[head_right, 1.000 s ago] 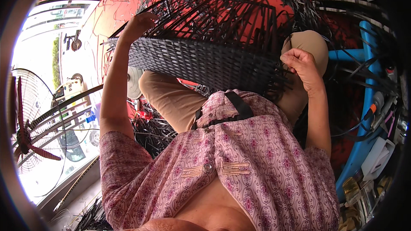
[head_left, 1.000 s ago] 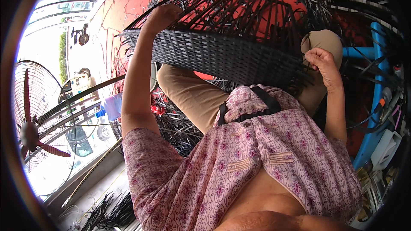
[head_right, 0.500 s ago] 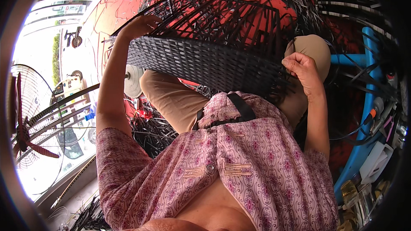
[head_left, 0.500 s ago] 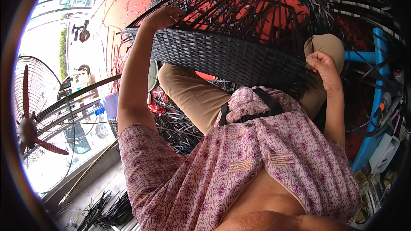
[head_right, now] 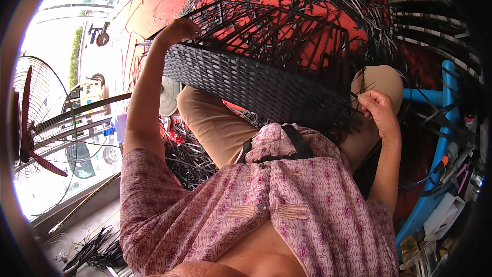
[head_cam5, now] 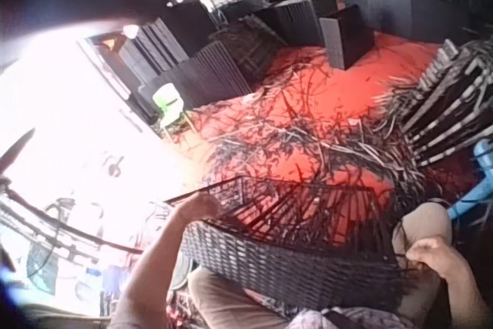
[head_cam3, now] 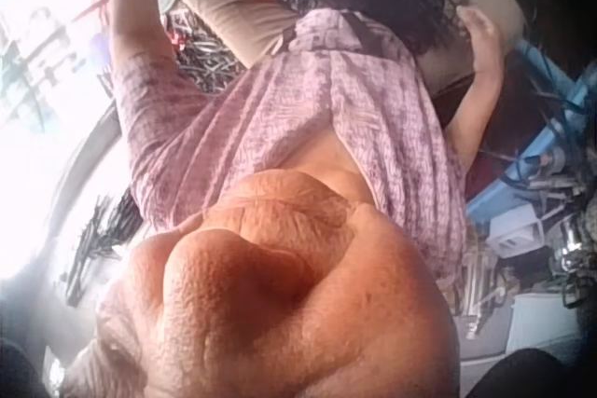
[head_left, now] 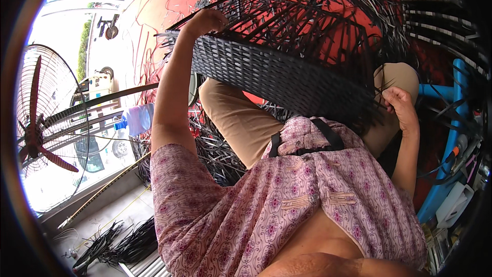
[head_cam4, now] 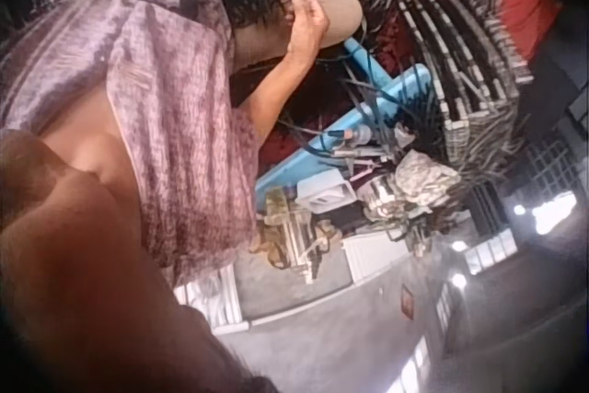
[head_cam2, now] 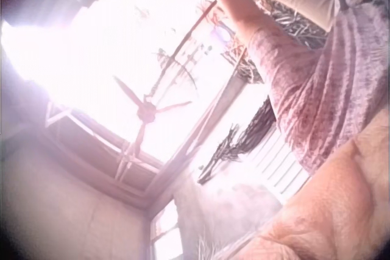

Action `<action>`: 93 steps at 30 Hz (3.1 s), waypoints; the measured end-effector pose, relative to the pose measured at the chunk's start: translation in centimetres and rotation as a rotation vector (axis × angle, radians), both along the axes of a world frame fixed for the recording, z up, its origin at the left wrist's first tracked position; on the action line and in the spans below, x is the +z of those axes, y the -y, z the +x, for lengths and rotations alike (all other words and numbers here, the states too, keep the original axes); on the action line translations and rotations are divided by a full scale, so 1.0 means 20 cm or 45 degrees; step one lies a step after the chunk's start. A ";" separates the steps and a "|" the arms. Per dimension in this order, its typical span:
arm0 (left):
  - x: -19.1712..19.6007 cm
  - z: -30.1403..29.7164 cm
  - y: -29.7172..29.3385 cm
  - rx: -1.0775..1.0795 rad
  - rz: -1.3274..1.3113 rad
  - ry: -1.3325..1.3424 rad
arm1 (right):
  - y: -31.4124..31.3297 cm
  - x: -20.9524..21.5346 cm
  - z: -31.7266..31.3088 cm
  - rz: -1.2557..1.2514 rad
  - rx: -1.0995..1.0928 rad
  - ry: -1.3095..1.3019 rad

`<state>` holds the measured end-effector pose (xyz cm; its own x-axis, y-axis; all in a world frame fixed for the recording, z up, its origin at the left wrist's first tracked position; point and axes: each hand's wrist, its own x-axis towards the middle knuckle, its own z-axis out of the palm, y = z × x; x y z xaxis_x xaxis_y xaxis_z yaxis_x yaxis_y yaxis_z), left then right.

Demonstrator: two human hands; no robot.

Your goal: The person weaves a black basket by hand, interlacing flexible black strips through a pre-formed frame. They repeatedly pull, tuck, and tighten the strips to build up the basket wall, occasionally adjusting the basket's position on their lap.

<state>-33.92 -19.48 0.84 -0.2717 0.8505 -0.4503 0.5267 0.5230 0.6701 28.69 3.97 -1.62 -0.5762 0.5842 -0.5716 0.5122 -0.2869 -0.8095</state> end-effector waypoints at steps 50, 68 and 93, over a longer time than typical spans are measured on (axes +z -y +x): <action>0.00 -0.04 0.14 0.006 -0.023 -0.727 | -0.02 0.01 -0.01 0.082 -0.057 -0.136; -0.06 -0.30 0.18 -0.050 0.093 -0.462 | 0.05 0.02 -0.13 0.067 -0.031 -0.112; -0.03 -0.53 0.23 0.045 -0.254 -0.559 | -0.03 0.03 -0.08 0.229 0.083 0.118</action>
